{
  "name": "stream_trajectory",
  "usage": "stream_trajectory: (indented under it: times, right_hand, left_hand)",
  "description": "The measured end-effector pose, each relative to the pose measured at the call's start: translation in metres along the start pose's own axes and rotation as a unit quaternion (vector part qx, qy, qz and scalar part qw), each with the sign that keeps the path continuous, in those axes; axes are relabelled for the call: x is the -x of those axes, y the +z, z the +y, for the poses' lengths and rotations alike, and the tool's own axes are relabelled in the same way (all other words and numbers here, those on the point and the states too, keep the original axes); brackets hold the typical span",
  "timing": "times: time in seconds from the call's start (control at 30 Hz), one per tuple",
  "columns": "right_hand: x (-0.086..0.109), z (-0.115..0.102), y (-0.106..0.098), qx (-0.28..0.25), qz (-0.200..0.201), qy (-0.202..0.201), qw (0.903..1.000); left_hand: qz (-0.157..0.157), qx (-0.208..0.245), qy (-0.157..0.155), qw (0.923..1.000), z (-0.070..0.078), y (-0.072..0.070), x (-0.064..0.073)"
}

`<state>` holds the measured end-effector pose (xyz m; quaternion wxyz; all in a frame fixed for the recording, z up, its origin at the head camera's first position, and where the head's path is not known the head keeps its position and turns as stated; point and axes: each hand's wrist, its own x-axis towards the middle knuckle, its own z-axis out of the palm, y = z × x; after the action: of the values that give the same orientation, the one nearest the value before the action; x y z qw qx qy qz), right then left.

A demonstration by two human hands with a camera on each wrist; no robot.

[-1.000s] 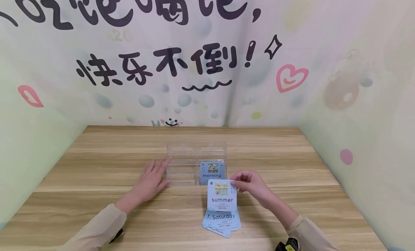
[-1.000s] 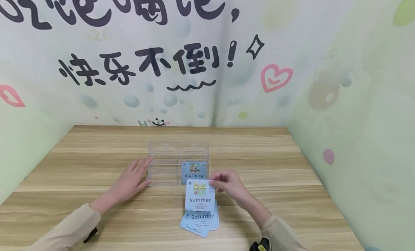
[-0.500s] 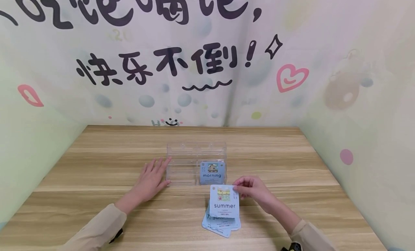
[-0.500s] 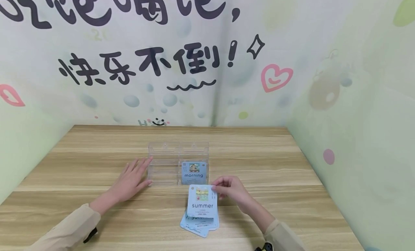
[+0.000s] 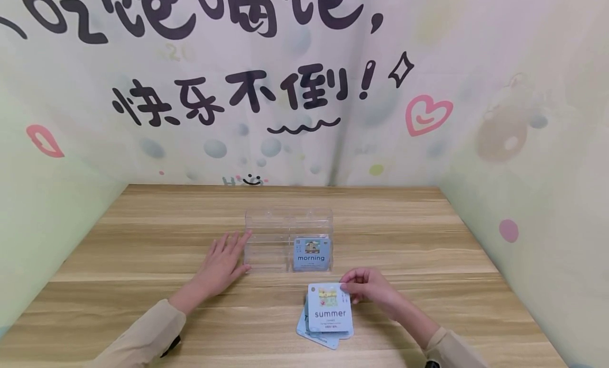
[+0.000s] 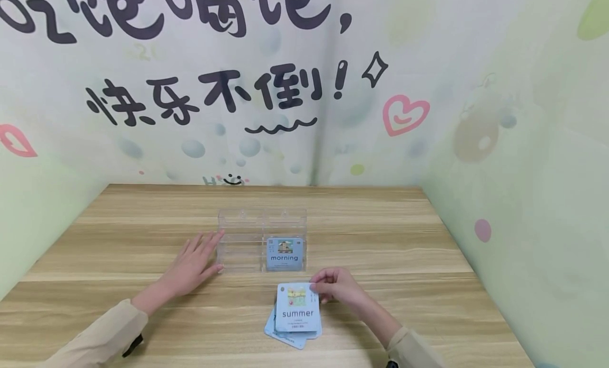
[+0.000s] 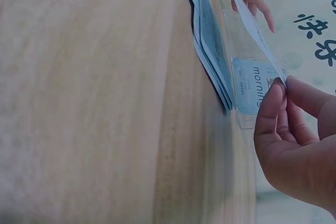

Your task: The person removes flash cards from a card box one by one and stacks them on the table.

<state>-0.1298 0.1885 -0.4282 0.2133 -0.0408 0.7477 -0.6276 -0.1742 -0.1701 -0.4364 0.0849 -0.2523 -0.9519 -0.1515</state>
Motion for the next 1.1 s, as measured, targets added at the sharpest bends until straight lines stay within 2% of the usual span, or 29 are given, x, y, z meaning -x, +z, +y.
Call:
stream_trajectory:
  times: [0.4, 1.1]
  right_hand:
    - [-0.0011, 0.0082, 0.0023, 0.011, -0.003, 0.0, 0.9999]
    - [-0.003, 0.0078, 0.0041, 0.035, -0.002, -0.002, 0.9994]
  left_hand:
    - [0.004, -0.006, 0.001, 1.0, -0.0004, 0.0016, 0.0003]
    - [0.003, -0.004, 0.002, 1.0, -0.0005, 0.0018, 0.0008]
